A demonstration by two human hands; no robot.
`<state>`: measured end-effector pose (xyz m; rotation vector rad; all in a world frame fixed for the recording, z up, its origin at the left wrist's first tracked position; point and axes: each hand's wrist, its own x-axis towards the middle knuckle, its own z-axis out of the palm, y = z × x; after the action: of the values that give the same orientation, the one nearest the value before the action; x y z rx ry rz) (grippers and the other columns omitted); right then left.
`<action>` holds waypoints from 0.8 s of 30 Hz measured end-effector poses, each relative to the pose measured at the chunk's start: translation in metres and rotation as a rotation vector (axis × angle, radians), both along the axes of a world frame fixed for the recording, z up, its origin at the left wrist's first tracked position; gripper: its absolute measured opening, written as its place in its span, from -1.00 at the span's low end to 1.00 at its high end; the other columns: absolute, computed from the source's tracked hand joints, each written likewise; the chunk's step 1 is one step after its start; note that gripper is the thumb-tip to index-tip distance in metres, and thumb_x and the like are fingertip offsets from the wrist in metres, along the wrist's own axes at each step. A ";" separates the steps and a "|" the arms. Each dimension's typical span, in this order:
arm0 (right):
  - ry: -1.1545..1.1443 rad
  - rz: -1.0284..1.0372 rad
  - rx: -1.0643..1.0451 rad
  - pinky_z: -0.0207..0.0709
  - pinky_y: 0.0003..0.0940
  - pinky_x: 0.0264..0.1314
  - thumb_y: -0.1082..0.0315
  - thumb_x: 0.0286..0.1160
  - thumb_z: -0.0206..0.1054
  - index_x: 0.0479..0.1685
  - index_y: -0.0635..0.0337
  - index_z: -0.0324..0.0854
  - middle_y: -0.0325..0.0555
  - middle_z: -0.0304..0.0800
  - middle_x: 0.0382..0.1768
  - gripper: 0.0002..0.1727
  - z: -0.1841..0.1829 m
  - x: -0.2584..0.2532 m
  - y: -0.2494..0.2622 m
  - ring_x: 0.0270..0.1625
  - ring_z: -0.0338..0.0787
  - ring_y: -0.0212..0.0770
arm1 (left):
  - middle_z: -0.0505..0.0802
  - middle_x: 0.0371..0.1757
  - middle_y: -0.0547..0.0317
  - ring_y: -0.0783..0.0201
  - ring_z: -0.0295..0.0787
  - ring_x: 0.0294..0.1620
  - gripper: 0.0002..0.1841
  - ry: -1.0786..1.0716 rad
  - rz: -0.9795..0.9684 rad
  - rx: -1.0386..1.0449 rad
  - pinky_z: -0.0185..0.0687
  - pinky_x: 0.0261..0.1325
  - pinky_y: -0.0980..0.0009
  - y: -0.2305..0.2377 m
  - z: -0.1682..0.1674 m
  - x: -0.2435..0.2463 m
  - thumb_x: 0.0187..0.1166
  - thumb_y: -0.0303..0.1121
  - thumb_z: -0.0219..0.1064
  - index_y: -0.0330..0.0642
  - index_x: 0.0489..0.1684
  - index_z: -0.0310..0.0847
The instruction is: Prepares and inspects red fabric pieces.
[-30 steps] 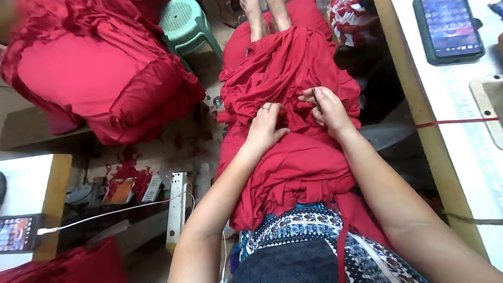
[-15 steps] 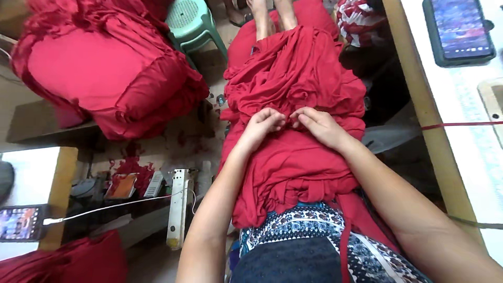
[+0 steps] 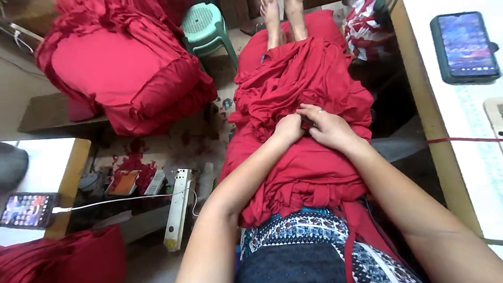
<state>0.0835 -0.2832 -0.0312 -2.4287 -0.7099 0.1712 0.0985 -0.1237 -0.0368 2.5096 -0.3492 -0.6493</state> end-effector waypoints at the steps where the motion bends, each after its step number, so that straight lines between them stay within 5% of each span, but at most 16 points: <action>1: -0.009 0.012 -0.027 0.63 0.37 0.20 0.61 0.39 0.28 0.54 0.10 0.59 0.08 0.64 0.52 -0.38 0.000 0.000 0.001 0.37 0.77 0.20 | 0.85 0.09 -0.26 -0.18 0.79 0.21 -0.68 -0.015 0.015 -0.095 0.60 0.32 -0.20 0.009 -0.004 -0.002 0.49 -0.38 0.44 -0.38 0.12 0.73; 4: -0.027 0.013 -0.038 0.67 0.35 0.02 0.52 0.52 0.33 0.29 0.15 0.73 0.14 0.82 0.14 -0.63 0.001 0.001 -0.002 0.08 0.86 0.20 | 0.87 -0.11 -0.21 -0.07 0.83 -0.01 -0.74 -0.065 0.052 -0.245 0.65 0.22 -0.07 0.037 0.001 -0.014 0.55 -0.37 0.44 -0.42 -0.01 0.76; 9: 0.001 0.017 0.205 0.67 0.16 0.09 0.45 0.51 0.28 0.01 0.29 0.75 0.11 0.82 -0.01 -0.78 0.008 0.005 -0.009 0.03 0.82 0.05 | 0.85 -0.41 0.02 0.23 0.77 -0.50 -0.82 -0.080 0.209 -0.462 0.77 -0.28 0.23 0.076 0.031 -0.049 0.48 -0.37 0.53 -0.32 -0.20 0.75; 15: -0.018 0.084 0.361 0.63 -0.28 0.18 0.43 0.39 0.24 -0.06 0.27 0.72 0.00 0.75 0.14 -0.77 0.029 0.001 -0.010 0.11 0.74 -0.23 | 0.86 -0.39 0.17 0.43 0.79 -0.42 -0.91 -0.058 0.162 -0.651 0.78 -0.19 0.42 0.098 0.050 -0.047 0.53 -0.45 0.44 -0.30 -0.22 0.76; 17: -0.049 0.105 0.340 0.65 -0.26 0.21 0.43 0.33 0.24 -0.06 0.29 0.71 0.04 0.73 0.23 -0.74 0.034 0.001 -0.012 0.16 0.75 -0.21 | 0.85 -0.40 0.24 0.48 0.78 -0.38 -0.92 -0.050 0.200 -0.645 0.77 -0.14 0.45 0.101 0.055 -0.042 0.53 -0.47 0.41 -0.32 -0.25 0.76; 20: -0.067 0.120 0.300 0.69 -0.15 0.05 0.40 0.24 0.26 -0.13 0.24 0.73 -0.02 0.79 0.03 -0.75 0.033 -0.002 -0.014 0.03 0.78 -0.19 | 0.80 -0.36 0.27 0.49 0.74 -0.31 -0.89 -0.065 0.249 -0.678 0.72 -0.08 0.45 0.103 0.055 -0.041 0.61 -0.44 0.32 -0.30 -0.21 0.70; 24: -0.027 0.100 0.159 0.67 0.02 -0.05 0.13 0.56 0.11 -0.06 0.14 0.72 -0.08 0.79 -0.03 -0.65 0.032 -0.009 -0.011 -0.02 0.80 -0.15 | 0.86 -0.02 0.14 0.37 0.83 -0.03 -0.89 -0.002 0.321 -0.913 0.76 0.11 0.35 0.090 0.048 -0.041 0.71 -0.45 0.14 -0.27 -0.08 0.56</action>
<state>0.0746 -0.2940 0.0005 -2.2499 -0.8258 0.1175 0.0573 -0.0340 0.0110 1.6343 -0.1722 -0.2580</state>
